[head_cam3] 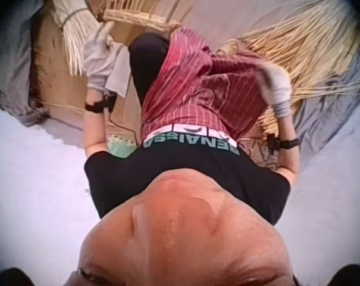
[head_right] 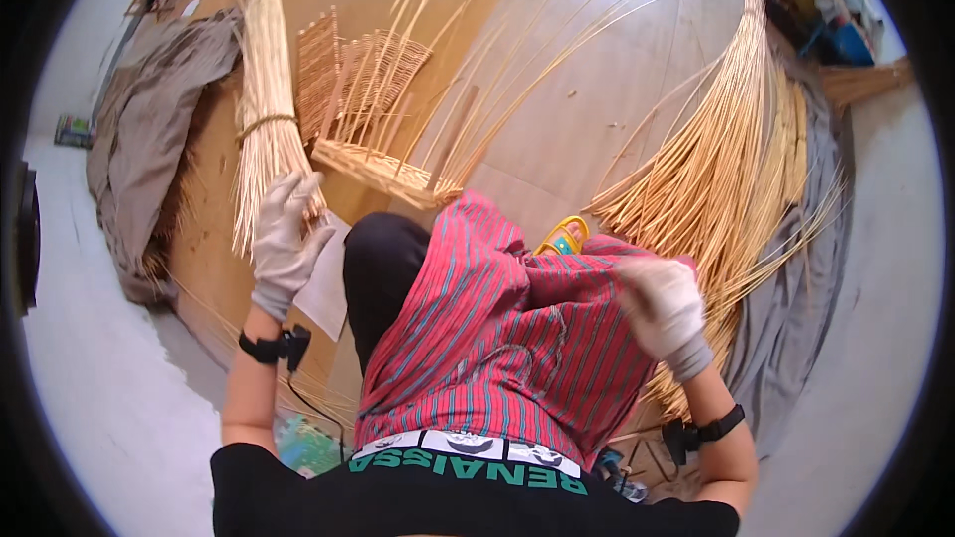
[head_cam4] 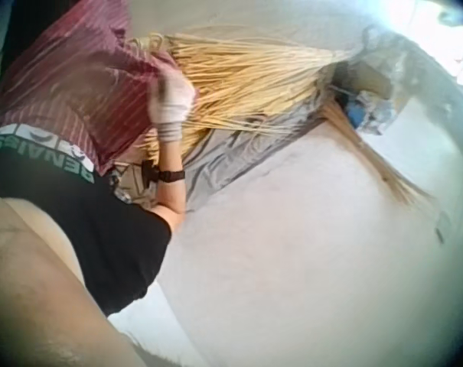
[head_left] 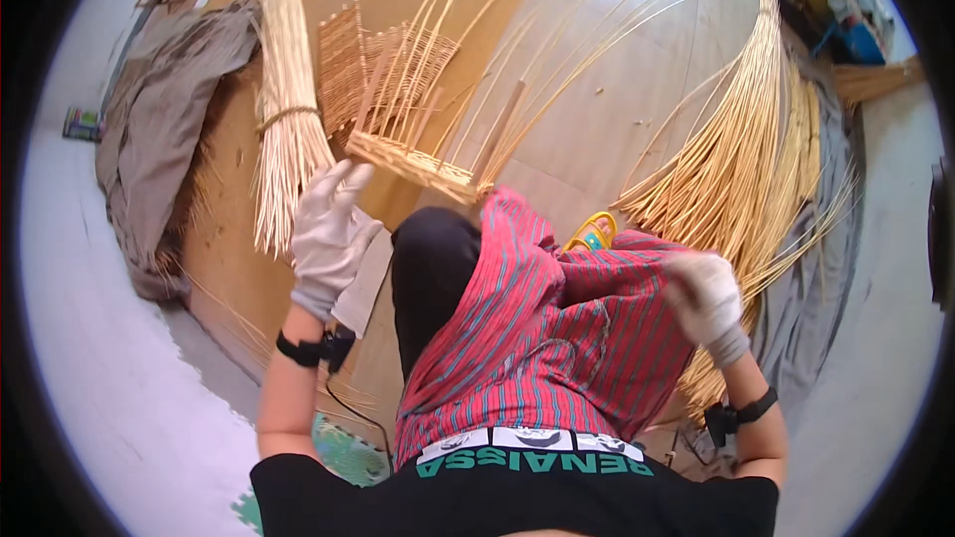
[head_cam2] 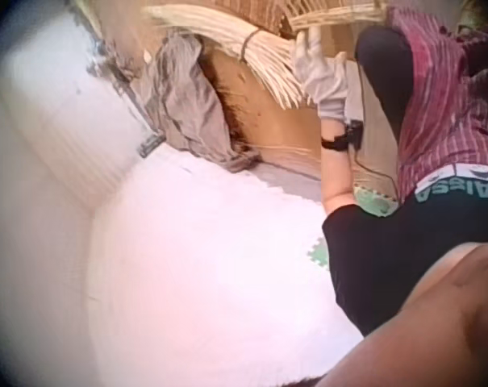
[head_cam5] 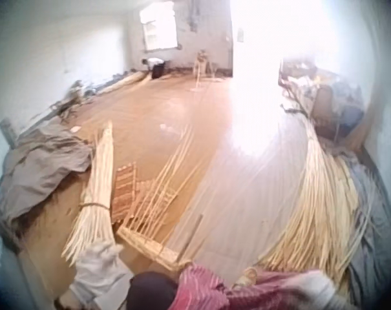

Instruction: Weaving a small wicker basket using thin wooden strips.

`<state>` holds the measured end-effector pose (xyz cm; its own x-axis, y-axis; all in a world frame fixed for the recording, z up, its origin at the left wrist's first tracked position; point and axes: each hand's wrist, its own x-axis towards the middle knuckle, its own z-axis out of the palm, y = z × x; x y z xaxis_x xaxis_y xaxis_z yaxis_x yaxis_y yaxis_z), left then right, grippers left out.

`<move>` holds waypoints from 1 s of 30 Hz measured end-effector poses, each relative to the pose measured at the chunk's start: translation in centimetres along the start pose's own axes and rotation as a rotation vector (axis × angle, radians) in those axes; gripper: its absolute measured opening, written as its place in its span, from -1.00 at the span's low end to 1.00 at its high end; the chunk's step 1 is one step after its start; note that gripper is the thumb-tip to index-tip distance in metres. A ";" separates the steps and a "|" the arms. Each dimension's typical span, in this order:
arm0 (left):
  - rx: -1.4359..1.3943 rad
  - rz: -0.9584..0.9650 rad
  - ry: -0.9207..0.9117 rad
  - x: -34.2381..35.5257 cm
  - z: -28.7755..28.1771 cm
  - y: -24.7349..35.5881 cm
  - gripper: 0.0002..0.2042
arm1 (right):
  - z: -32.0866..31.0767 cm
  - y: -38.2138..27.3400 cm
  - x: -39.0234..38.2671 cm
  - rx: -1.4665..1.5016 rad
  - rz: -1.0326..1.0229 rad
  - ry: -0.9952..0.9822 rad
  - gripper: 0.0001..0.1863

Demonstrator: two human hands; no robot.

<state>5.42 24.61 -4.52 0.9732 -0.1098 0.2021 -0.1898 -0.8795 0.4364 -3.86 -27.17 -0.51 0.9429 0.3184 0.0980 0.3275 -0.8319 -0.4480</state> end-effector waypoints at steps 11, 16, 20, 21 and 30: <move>0.281 0.554 -0.359 19.4 13.6 0.1 -0.46 | -2.1 8.8 6.3 0.208 -0.189 -0.423 -0.67; 0.141 0.545 -0.300 26.4 19.0 12.3 -0.64 | -1.2 10.8 9.6 0.339 -0.089 -0.485 -0.73; -0.135 0.590 -0.530 30.0 24.0 19.7 -0.57 | -1.3 10.1 10.8 0.424 -0.003 -0.501 -0.86; -0.311 0.589 -0.534 30.5 21.8 22.1 -0.59 | -1.5 9.6 11.0 0.419 0.009 -0.508 -0.86; 0.106 0.077 -1.149 24.5 -4.3 20.7 -0.58 | -1.0 5.9 14.2 0.130 0.144 -0.626 -0.65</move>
<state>24.76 5.70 13.21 0.5141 -0.4733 -0.7154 -0.2951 -0.8807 0.3706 11.51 -27.99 -0.88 0.7503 0.4447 -0.4892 0.1534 -0.8369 -0.5254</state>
